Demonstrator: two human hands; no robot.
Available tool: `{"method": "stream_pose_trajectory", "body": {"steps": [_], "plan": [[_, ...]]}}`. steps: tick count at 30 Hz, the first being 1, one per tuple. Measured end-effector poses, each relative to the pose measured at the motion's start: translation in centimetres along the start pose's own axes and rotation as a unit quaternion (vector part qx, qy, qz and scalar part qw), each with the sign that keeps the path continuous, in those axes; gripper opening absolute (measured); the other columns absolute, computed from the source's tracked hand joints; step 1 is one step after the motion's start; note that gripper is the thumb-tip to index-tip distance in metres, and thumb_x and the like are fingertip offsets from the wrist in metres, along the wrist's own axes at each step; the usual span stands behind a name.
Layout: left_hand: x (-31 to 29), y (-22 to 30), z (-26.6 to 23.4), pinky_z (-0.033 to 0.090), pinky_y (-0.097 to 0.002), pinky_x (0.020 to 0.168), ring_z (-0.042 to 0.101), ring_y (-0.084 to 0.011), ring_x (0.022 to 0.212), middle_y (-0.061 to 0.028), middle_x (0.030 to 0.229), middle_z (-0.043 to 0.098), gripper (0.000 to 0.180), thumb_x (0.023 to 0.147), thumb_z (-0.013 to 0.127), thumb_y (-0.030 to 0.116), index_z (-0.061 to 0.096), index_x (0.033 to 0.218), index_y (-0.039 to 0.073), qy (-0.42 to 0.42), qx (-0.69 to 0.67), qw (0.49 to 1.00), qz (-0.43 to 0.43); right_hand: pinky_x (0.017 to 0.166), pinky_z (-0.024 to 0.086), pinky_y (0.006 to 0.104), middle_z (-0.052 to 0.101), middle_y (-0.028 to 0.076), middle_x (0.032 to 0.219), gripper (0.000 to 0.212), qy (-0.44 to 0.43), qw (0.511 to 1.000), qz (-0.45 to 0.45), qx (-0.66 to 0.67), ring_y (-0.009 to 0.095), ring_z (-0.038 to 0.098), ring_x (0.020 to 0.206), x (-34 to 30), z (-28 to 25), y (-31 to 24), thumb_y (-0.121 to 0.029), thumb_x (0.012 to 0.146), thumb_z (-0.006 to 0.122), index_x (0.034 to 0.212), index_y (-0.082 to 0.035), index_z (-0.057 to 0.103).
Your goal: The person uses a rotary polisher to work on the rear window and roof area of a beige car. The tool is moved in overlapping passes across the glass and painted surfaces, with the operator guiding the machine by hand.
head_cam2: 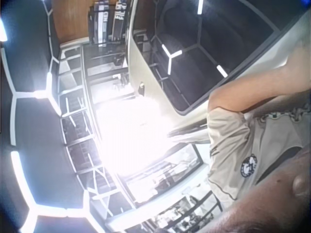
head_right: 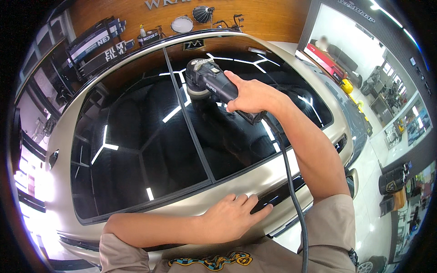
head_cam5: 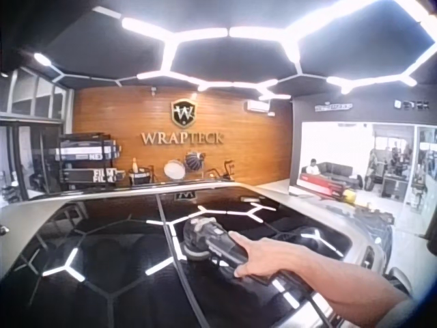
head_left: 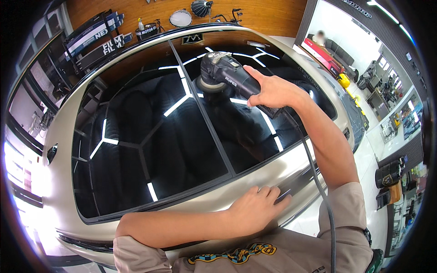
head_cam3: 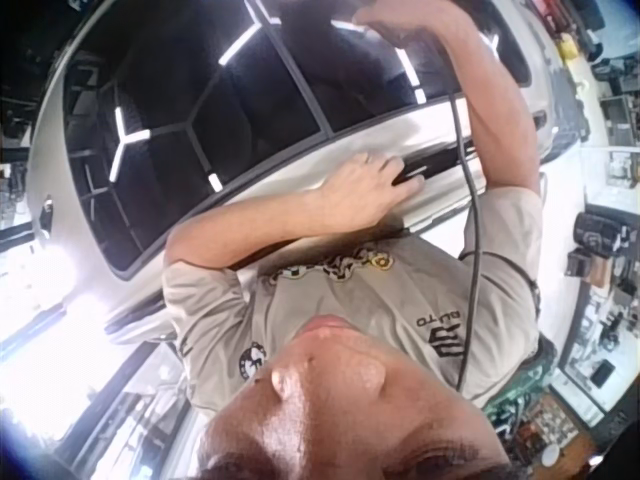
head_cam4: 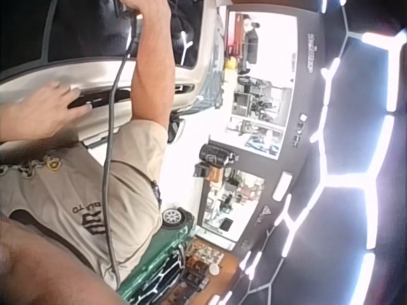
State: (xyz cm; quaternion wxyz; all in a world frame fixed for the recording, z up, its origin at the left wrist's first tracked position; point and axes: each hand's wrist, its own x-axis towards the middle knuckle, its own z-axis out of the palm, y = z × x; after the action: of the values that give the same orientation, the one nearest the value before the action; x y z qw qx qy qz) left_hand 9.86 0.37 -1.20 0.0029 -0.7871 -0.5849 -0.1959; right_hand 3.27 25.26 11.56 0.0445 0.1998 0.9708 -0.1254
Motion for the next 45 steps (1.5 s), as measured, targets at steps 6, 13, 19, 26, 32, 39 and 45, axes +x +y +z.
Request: {"method": "stream_pose_trajectory", "body": {"steps": [6, 13, 19, 26, 32, 39, 45], "plan": [[0.1, 0.0, 0.1, 0.049, -0.0366, 0.072, 0.061, -0.0268, 0.091, -0.0158, 0.107, 0.059, 0.056, 0.088, 0.06, 0.018, 0.056, 0.143, 0.01, -0.006, -0.009, 1.0, -0.005, 0.096, 0.05, 0.0435, 0.07, 0.032, 0.11, 0.11, 0.014, 1.0, -0.006, 0.003, 0.044, 0.069, 0.1, 0.4, 0.5, 0.5, -0.044, 0.077, 0.075, 0.167, -0.02, 0.017], [-0.3, -0.2, -0.3, 0.049, -0.0384, 0.075, 0.062, -0.029, 0.094, -0.0178, 0.109, 0.059, 0.055, 0.089, 0.059, 0.015, 0.055, 0.144, 0.009, -0.029, -0.028, 0.999, -0.014, 0.096, 0.05, 0.0433, 0.07, 0.033, 0.112, 0.11, 0.014, 1.0, 0.003, -0.001, 0.044, 0.069, 0.101, 0.4, 0.5, 0.3, -0.043, 0.076, 0.075, 0.167, -0.02, 0.018], [-0.9, -0.5, -0.1, 0.049, -0.0385, 0.076, 0.062, -0.0292, 0.095, -0.0184, 0.11, 0.059, 0.057, 0.089, 0.059, 0.015, 0.054, 0.145, 0.008, -0.023, -0.039, 0.999, -0.014, 0.096, 0.05, 0.0432, 0.07, 0.033, 0.111, 0.109, 0.029, 1.0, 0.002, -0.004, 0.044, 0.069, 0.1, 0.4, 0.8, 0.7, -0.043, 0.076, 0.075, 0.166, -0.019, 0.019], [-1.3, -0.7, -0.6, 0.049, -0.0388, 0.077, 0.063, -0.0295, 0.095, -0.019, 0.111, 0.06, 0.058, 0.088, 0.059, 0.015, 0.054, 0.145, 0.007, -0.026, -0.047, 0.998, -0.015, 0.098, 0.049, 0.0435, 0.069, 0.031, 0.114, 0.107, 0.023, 1.0, 0.01, 0.008, 0.044, 0.069, 0.101, 0.2, 0.7, 0.8, -0.042, 0.077, 0.075, 0.166, -0.019, 0.02], [-1.5, -1.0, -0.5, 0.05, -0.0392, 0.078, 0.063, -0.0302, 0.095, -0.02, 0.11, 0.06, 0.058, 0.087, 0.06, 0.013, 0.054, 0.144, 0.006, -0.022, -0.041, 0.999, -0.01, 0.102, 0.049, 0.0433, 0.068, 0.031, 0.12, 0.107, 0.025, 1.0, 0.013, -0.006, 0.043, 0.068, 0.108, 0.3, 0.8, 0.3, -0.043, 0.077, 0.075, 0.166, -0.019, 0.021], [-1.7, -1.0, -0.3, 0.05, -0.0383, 0.076, 0.063, -0.0292, 0.094, -0.0199, 0.11, 0.06, 0.056, 0.089, 0.06, 0.014, 0.055, 0.144, 0.007, -0.018, -0.039, 0.999, -0.009, 0.103, 0.049, 0.0427, 0.068, 0.031, 0.123, 0.107, 0.024, 0.999, 0.021, -0.01, 0.044, 0.068, 0.11, 0.2, 0.8, 0.1, -0.044, 0.077, 0.075, 0.166, -0.018, 0.021], [-2.3, -1.4, -0.6, 0.05, -0.0376, 0.077, 0.063, -0.0295, 0.095, -0.0199, 0.111, 0.06, 0.056, 0.09, 0.059, 0.013, 0.055, 0.145, 0.007, -0.028, -0.04, 0.999, -0.01, 0.102, 0.049, 0.0424, 0.069, 0.03, 0.122, 0.108, 0.024, 0.999, 0.03, -0.006, 0.043, 0.068, 0.11, 0.6, 1.2, 0.3, -0.045, 0.077, 0.075, 0.166, -0.018, 0.021]]}}
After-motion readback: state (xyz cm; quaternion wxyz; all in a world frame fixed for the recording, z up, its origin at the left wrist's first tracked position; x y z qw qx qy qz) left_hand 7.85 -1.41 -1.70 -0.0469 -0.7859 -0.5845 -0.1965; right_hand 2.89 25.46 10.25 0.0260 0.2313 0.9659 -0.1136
